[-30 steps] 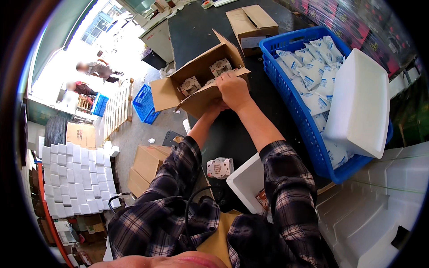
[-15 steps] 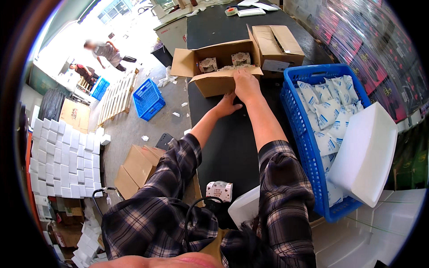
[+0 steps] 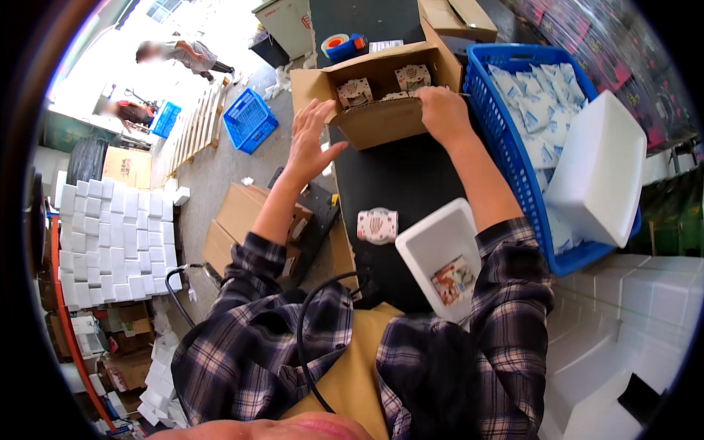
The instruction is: The person packs small items from cardboard boxes into white foam containers, then places the containers back into the cardboard boxes and seals them with tape.
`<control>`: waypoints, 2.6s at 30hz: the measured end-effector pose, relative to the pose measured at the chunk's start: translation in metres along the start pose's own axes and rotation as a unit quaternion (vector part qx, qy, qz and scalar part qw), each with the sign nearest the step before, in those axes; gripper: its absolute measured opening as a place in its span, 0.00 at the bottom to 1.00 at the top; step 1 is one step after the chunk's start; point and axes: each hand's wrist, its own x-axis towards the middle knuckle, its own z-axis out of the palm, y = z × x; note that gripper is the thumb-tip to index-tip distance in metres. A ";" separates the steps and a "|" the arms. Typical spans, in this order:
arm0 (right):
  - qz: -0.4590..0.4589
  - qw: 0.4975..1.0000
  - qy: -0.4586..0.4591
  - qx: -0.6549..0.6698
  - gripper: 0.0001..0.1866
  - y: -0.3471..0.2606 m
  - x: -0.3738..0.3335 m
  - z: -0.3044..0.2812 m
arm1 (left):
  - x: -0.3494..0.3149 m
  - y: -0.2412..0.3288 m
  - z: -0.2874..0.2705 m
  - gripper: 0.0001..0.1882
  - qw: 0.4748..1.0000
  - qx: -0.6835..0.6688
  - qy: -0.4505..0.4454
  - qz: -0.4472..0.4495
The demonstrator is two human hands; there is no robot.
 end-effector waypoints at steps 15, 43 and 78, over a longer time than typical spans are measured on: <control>0.048 0.998 -0.050 0.002 0.16 -0.011 -0.084 -0.043 | -0.037 0.030 0.044 0.12 0.992 -0.031 -0.121 -0.023; 0.221 0.954 -0.047 -0.197 0.29 0.004 -0.324 -0.176 | 0.174 -0.159 0.182 0.16 0.961 0.253 -0.066 -0.094; 0.144 0.943 -0.296 -0.048 0.11 -0.106 -0.324 -0.097 | -0.011 0.248 -0.006 0.39 0.866 -0.128 -0.377 0.301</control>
